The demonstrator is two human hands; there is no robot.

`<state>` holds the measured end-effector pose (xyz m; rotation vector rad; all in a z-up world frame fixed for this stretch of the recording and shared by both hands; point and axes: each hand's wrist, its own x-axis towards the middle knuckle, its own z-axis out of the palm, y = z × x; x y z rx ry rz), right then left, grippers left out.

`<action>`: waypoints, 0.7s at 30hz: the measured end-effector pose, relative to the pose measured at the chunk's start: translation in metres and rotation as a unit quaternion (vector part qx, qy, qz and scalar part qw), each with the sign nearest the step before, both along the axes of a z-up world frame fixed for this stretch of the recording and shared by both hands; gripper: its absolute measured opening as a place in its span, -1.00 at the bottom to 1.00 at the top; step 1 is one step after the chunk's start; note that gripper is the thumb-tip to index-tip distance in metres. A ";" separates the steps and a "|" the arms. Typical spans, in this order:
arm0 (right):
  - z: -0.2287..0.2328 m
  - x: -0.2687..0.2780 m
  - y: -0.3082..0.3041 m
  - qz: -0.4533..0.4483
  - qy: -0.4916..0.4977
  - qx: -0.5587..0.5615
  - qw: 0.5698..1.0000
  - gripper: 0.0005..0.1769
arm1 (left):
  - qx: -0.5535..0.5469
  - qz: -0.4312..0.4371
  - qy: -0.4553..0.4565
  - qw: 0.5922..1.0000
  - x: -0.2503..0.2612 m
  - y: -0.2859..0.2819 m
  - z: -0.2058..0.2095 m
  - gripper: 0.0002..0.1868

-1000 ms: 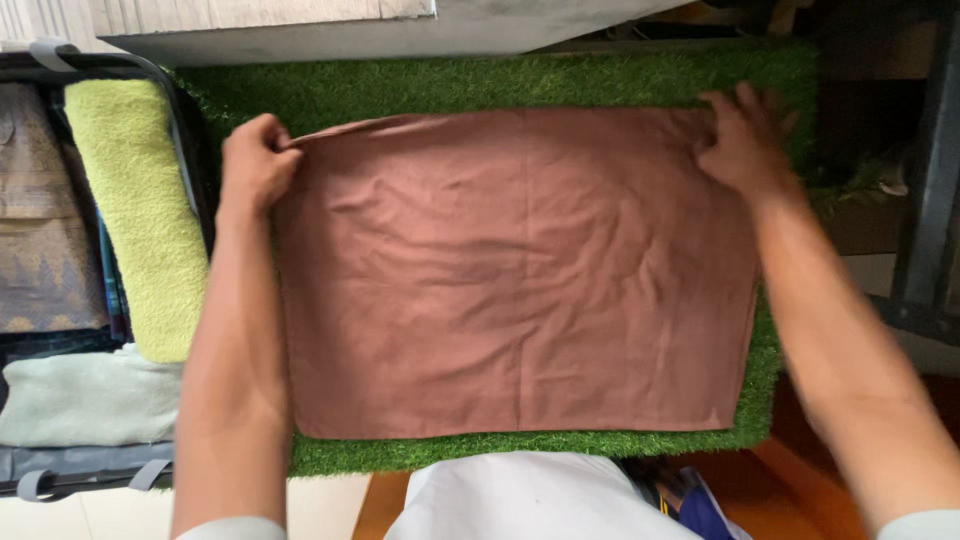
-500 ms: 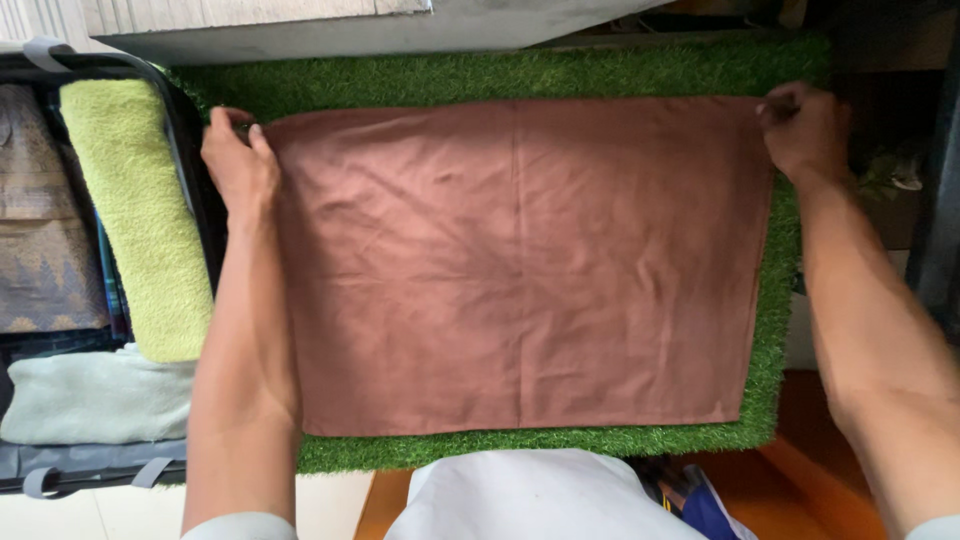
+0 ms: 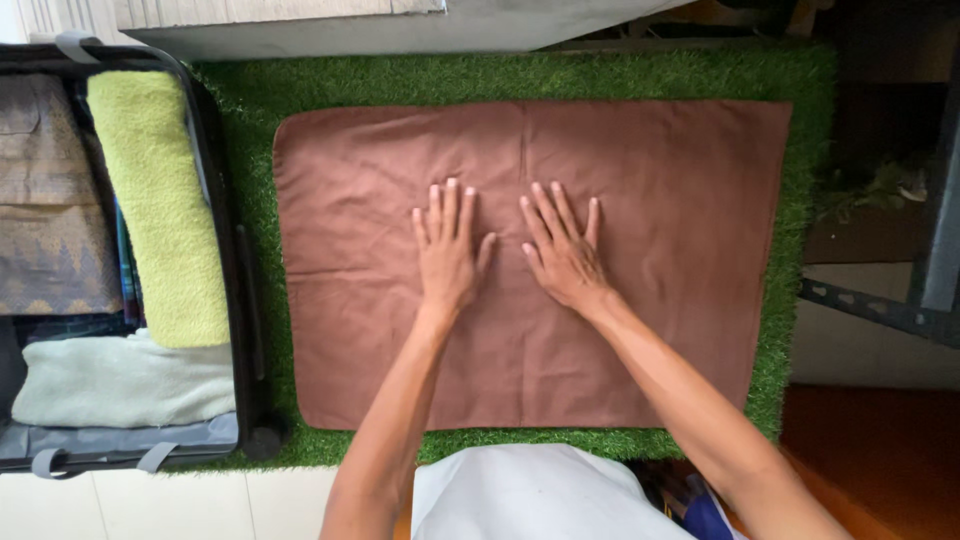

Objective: The person folds a patterned garment and a brown piece of fabric, then places both items into a suitcase alongside a towel and other clothes.

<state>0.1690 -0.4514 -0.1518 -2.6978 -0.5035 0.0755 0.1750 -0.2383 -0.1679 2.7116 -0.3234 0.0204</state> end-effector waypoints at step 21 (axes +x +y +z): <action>0.004 -0.147 -0.175 -0.249 0.045 -0.091 0.963 -0.25 | 0.013 0.143 -0.063 0.988 -0.106 0.132 0.051 -0.23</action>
